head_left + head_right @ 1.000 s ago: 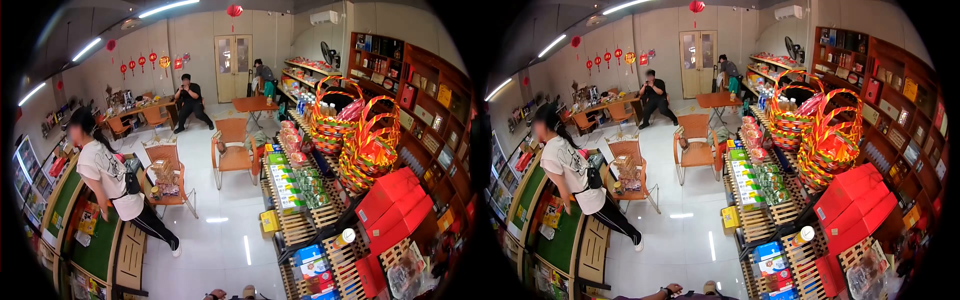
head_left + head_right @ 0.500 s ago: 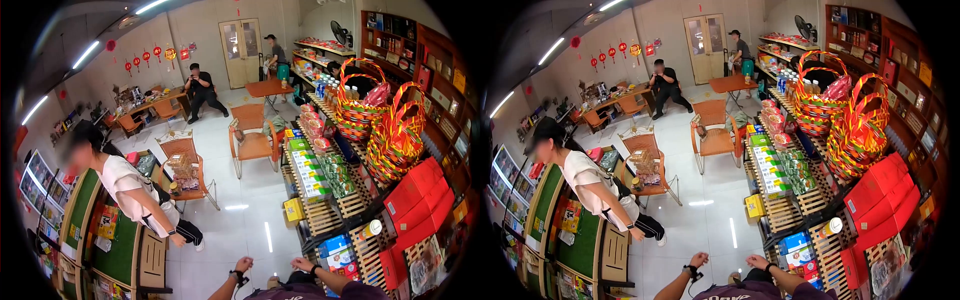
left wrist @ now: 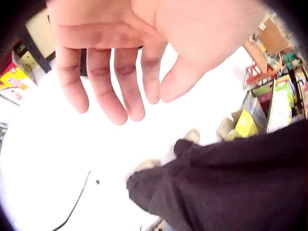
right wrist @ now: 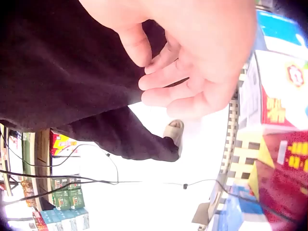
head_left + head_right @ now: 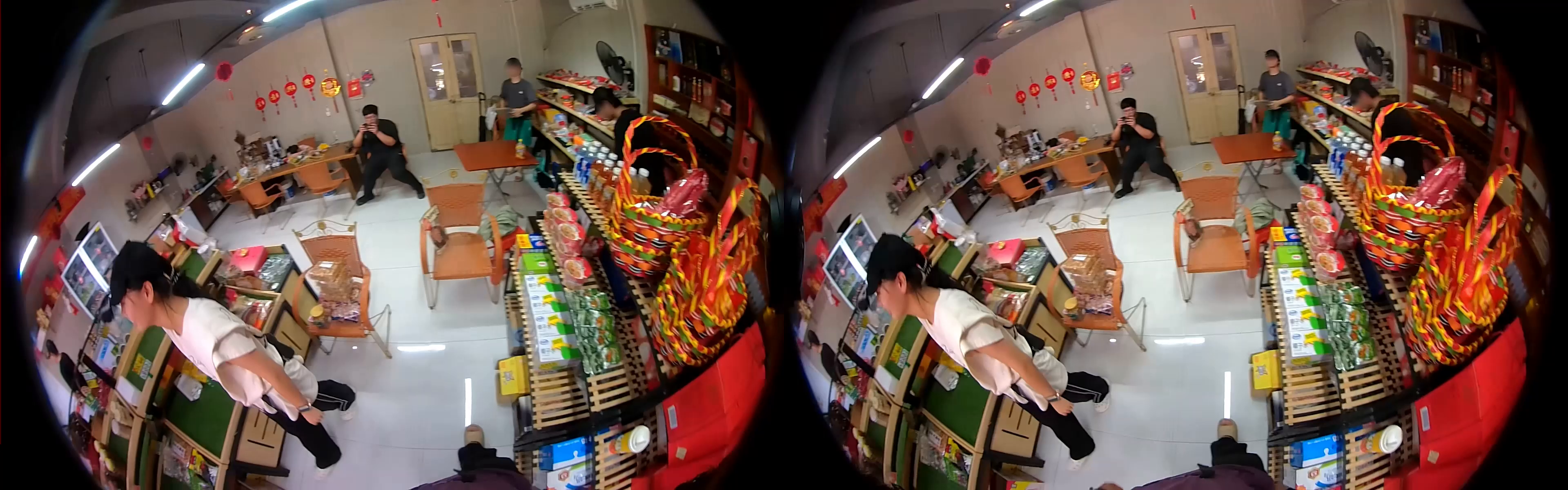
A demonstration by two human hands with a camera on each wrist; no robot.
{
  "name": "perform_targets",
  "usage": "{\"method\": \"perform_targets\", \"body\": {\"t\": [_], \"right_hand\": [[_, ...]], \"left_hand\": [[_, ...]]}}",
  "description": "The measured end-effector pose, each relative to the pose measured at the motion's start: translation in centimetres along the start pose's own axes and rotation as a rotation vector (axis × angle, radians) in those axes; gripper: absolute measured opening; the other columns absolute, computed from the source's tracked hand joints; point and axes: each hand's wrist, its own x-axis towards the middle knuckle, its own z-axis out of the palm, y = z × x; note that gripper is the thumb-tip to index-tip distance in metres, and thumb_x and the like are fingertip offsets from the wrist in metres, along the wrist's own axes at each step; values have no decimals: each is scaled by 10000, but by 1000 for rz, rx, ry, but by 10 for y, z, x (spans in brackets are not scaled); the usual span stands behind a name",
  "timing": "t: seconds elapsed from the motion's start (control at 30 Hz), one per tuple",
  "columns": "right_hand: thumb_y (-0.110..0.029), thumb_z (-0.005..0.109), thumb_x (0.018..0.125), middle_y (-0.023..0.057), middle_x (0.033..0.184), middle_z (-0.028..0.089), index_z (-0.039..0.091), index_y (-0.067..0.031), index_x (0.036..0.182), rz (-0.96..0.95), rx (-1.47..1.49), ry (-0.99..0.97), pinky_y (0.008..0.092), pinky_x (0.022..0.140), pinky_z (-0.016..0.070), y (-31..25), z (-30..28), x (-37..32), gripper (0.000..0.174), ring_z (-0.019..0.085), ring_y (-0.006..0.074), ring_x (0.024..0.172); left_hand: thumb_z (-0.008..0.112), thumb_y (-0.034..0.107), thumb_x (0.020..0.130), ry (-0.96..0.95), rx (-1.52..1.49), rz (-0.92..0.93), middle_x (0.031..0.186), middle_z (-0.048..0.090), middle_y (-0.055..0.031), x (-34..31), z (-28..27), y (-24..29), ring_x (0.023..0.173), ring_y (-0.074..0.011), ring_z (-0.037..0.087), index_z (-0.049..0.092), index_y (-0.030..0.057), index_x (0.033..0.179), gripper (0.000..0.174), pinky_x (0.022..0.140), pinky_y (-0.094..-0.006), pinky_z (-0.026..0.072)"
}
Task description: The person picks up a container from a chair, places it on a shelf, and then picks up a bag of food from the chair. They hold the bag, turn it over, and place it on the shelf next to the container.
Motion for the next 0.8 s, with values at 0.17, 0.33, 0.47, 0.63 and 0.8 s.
{"method": "perform_targets", "body": {"t": [0.17, 0.33, 0.47, 0.63, 0.8], "right_hand": [[-375, 500, 796, 177, 993, 635, 662, -71, 949, -241, -125, 112, 388, 791, 481, -70, -78, 105, 377, 607, 282, 946], [-294, 574, 801, 68, 771, 673, 655, -62, 912, -325, 204, 211, 322, 630, 511, -198, -163, 166, 270, 640, 148, 737], [-223, 576, 851, 85, 819, 634, 602, -12, 992, -591, 634, 140, 290, 642, 499, -292, -229, 122, 256, 611, 158, 696], [-166, 548, 862, 58, 818, 618, 591, -28, 1003, -598, 646, 90, 272, 639, 507, -306, -253, 87, 202, 605, 139, 692], [-397, 558, 830, 95, 879, 669, 657, -71, 952, -343, 129, 158, 333, 710, 494, -187, -223, 130, 363, 631, 192, 771]], "left_hand": [[498, 416, 831, 421, -1, 366, 684, 638, -57, 49, -93, 125, 658, -167, 607, 646, 71, 846, 375, 650, -338, 481], [552, 284, 829, 361, -302, 655, 755, 627, -90, 72, -164, 307, 739, -185, 614, 614, 70, 954, 255, 706, -316, 492], [555, 233, 868, 232, -301, 779, 812, 633, -55, 19, -195, 406, 746, -124, 607, 586, 81, 1041, 232, 699, -262, 492], [574, 228, 866, 145, -451, 723, 813, 628, -52, 54, -179, 380, 734, -125, 606, 588, 55, 1033, 241, 682, -256, 500], [528, 351, 825, 343, -257, 234, 873, 665, -133, 109, -109, 226, 815, -222, 637, 639, 69, 971, 336, 725, -356, 498]]}}
